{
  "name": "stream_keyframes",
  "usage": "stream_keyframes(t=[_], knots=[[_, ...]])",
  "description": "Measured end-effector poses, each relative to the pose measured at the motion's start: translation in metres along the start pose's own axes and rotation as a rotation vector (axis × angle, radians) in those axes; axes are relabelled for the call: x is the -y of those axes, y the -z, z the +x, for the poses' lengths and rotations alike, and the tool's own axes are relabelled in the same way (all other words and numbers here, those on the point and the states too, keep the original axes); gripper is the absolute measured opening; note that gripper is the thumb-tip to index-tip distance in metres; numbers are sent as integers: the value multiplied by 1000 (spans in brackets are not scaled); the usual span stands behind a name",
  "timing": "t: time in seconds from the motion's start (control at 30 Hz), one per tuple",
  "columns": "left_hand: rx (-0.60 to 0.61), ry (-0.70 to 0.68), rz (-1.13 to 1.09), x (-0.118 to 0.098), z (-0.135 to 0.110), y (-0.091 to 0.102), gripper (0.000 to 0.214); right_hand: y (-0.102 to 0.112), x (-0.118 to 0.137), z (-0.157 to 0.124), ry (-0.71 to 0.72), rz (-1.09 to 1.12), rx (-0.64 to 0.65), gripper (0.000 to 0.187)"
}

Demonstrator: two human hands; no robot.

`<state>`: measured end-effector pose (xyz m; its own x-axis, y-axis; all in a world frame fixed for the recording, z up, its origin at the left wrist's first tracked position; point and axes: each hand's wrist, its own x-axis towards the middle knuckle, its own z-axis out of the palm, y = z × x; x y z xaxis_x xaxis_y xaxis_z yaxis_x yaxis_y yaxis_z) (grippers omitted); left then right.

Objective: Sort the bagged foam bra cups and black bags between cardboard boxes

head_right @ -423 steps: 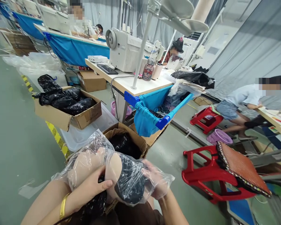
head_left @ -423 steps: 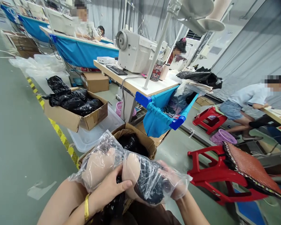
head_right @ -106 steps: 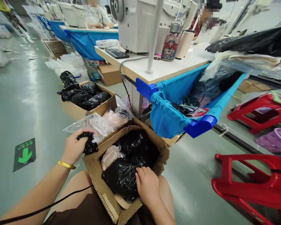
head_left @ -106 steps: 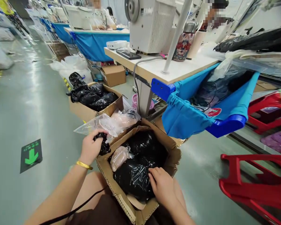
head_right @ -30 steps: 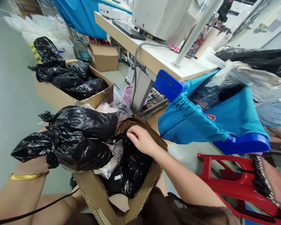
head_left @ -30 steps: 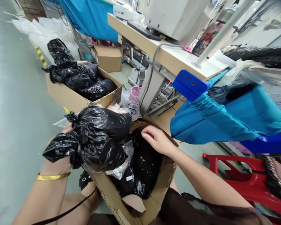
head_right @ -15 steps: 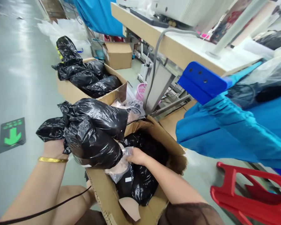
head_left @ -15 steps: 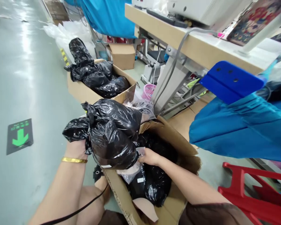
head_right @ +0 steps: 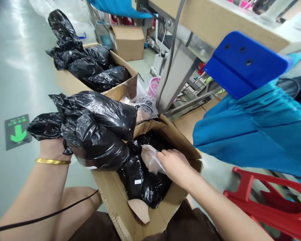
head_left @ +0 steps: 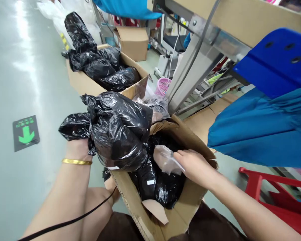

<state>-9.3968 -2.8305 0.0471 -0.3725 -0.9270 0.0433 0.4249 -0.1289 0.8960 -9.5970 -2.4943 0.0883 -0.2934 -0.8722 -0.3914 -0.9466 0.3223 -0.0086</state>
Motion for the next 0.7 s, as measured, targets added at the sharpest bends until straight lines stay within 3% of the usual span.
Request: stream_keyframes(t=[0.07, 0.13, 0.17, 0.23, 0.33, 0.37, 0.43, 0.5, 0.57, 0.7], knots=[[-53, -6, -46, -2, -4, -9, 45, 2, -6, 0, -123, -161, -81, 22], [-93, -3, -86, -3, -6, -16, 45, 6, -11, 3, -252, -243, -286, 33], [-107, 7, -101, -3, -7, -18, 44, 6, -10, 6, -254, -244, -382, 39], [-126, 33, -124, -2, -8, -21, 41, 0, 7, 13, -89, -180, -460, 39], [-136, 53, -135, 1, -7, -23, 39, -33, 62, 31, 421, -59, -279, 10], [-141, 47, -134, 1, -8, -24, 38, -49, 82, 39, 612, -36, -151, 10], [-151, 20, -129, 3, -9, -24, 36, -80, 115, 58, 830, -63, 66, 15], [-153, -16, -123, 3, -12, -24, 33, -103, 131, 76, 914, -131, 254, 35], [-146, -52, -119, 1, -16, -23, 31, -113, 129, 88, 931, -171, 338, 48], [-131, -80, -124, -1, -21, -18, 32, -99, 97, 84, 840, -158, 300, 50]])
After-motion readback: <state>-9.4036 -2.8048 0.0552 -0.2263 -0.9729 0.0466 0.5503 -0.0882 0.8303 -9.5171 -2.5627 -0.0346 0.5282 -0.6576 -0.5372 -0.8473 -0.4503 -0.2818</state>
